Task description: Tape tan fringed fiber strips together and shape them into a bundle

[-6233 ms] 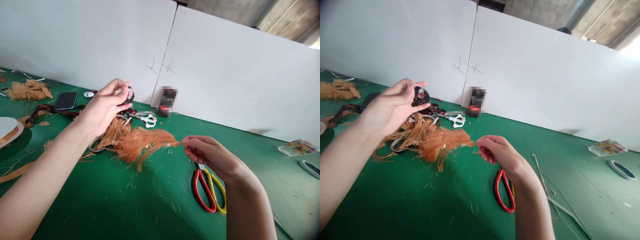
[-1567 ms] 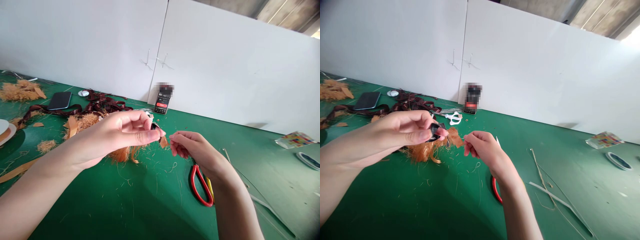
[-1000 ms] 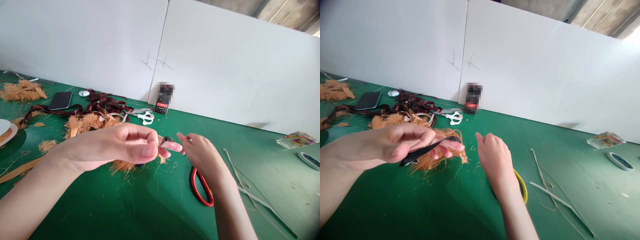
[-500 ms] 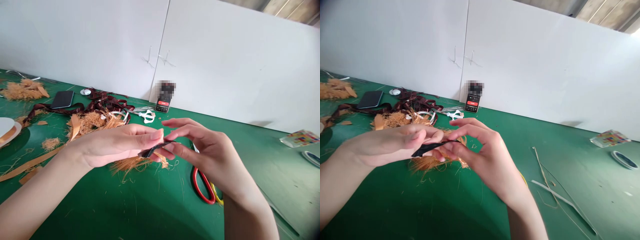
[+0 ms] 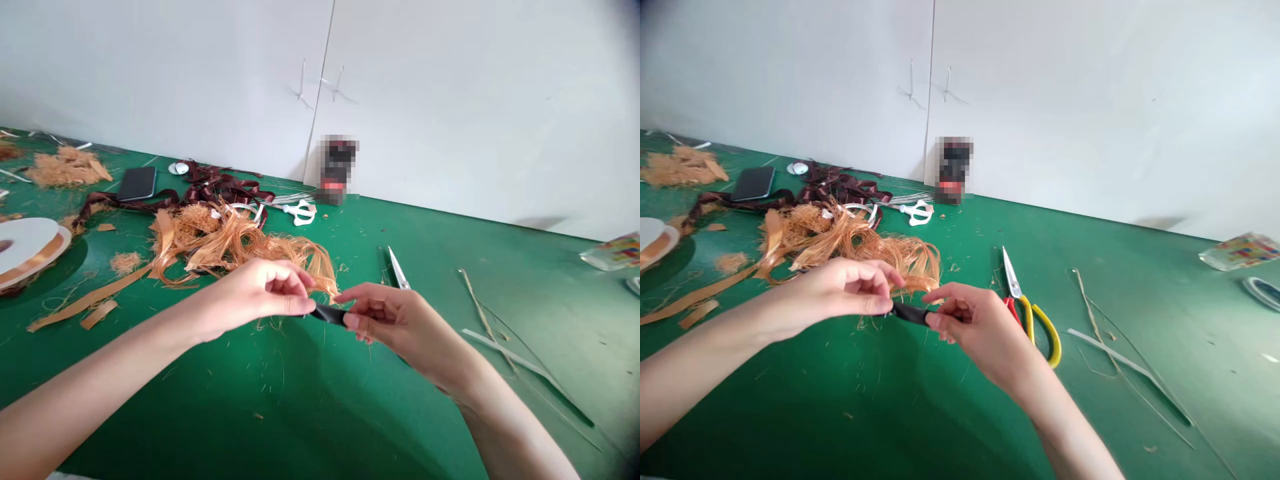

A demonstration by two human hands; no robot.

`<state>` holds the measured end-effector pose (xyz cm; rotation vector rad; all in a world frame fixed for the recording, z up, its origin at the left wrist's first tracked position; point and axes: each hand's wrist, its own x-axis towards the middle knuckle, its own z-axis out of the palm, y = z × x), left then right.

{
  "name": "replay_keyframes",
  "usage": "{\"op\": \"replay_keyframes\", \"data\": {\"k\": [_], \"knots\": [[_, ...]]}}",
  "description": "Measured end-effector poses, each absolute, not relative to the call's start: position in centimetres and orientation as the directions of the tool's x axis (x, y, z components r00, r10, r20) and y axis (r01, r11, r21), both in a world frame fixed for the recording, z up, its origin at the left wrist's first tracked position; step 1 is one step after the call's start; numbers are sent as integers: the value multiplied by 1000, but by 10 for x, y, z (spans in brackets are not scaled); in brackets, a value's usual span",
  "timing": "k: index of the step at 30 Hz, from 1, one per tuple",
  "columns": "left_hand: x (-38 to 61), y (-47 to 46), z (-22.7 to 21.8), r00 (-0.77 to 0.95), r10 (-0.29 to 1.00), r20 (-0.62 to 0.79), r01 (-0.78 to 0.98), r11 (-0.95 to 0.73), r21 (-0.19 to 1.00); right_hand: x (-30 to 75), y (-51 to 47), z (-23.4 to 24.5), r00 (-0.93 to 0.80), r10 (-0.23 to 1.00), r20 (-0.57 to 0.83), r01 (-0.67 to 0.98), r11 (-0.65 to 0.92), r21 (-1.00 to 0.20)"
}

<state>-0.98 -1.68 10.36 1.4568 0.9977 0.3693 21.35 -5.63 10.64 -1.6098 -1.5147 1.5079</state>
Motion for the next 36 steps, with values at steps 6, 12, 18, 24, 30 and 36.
{"op": "replay_keyframes", "data": {"k": [6, 12, 18, 24, 30, 36], "knots": [[-6, -66, 52, 462, 811, -358, 468, 119, 875, 213, -78, 63, -184, 759, -625, 312, -557, -769], [2, -90, 18, 375, 899, -227, 673, -96, 734, 206, -86, 34, -47, 809, -586, 523, -480, -704], [2, -92, 16, 383, 919, -92, 870, -326, 370, 215, -85, 38, 120, 919, -377, 907, -256, -333], [5, -84, 25, 509, 847, 156, 785, -531, 320, 227, -64, 58, 72, 969, -235, 883, -172, -437], [19, -44, 42, 527, 714, 461, 711, -667, 221, 213, -43, 68, -91, 975, -204, 920, 3, -392], [28, -6, 52, 635, 600, 486, 600, -780, 179, 215, -20, 97, -178, 941, -288, 831, -13, -556]]}}
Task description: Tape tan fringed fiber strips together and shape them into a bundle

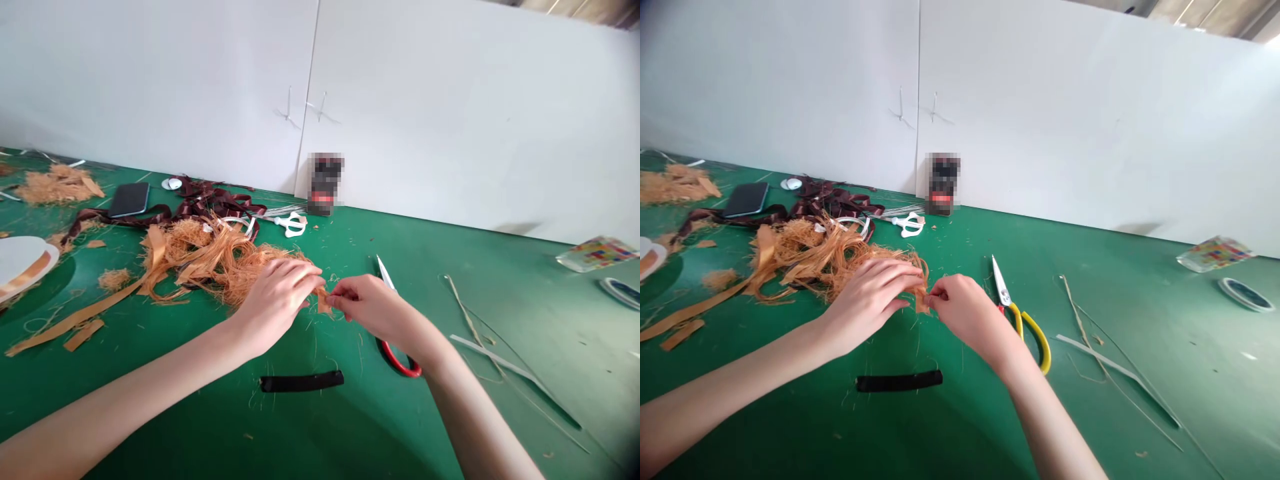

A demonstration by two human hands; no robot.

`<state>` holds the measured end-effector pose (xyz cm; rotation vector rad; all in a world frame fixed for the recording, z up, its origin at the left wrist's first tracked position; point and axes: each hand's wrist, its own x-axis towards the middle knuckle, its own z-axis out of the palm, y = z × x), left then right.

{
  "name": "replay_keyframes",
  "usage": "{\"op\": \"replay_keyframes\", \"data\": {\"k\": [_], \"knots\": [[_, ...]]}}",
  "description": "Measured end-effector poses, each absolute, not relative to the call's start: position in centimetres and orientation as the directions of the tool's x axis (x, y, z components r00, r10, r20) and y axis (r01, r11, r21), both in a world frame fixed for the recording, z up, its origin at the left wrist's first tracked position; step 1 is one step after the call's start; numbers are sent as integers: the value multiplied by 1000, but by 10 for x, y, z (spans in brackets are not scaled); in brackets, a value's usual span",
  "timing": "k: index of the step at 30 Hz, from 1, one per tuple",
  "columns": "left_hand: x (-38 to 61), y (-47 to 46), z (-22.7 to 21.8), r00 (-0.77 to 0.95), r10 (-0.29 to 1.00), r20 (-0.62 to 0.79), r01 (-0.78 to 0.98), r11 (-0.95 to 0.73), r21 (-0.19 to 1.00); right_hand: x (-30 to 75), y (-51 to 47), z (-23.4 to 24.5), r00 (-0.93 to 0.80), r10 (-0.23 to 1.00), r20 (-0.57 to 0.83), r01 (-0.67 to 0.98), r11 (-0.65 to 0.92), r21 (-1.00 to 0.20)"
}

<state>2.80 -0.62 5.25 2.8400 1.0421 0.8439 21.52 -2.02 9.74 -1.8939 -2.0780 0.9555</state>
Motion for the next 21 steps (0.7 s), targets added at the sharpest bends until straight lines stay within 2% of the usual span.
{"op": "replay_keyframes", "data": {"k": [3, 5, 7, 9, 11, 12, 14, 18, 21], "knots": [[30, 7, 73, 605, 571, 555, 549, -804, 229, 219, -13, 128, -209, 934, -291, 741, -43, -670], [30, 14, 92, 624, 541, 564, 476, -835, 275, 219, -11, 146, -230, 939, -255, 689, -28, -724], [31, 20, 112, 623, 566, 540, 444, -824, 351, 218, -11, 159, -232, 956, -182, 630, 5, -776], [30, 25, 126, 599, 667, 443, 440, -737, 514, 215, -12, 163, -208, 975, -77, 566, 56, -823], [29, 29, 134, 607, 750, 263, 392, -571, 721, 214, -13, 162, -179, 983, 38, 512, 126, -850], [28, 32, 135, 627, 760, 173, 355, -476, 805, 214, -13, 160, -176, 981, 86, 499, 164, -851], [26, 37, 134, 657, 751, 59, 293, -327, 898, 215, -13, 155, -203, 967, 156, 507, 240, -828], [20, 44, 127, 631, 776, 15, 272, -240, 932, 215, -12, 150, -310, 916, 255, 561, 393, -728], [16, 46, 126, 639, 769, 24, 259, -244, 934, 210, -12, 148, -314, 861, 399, 635, 503, -586]]}}
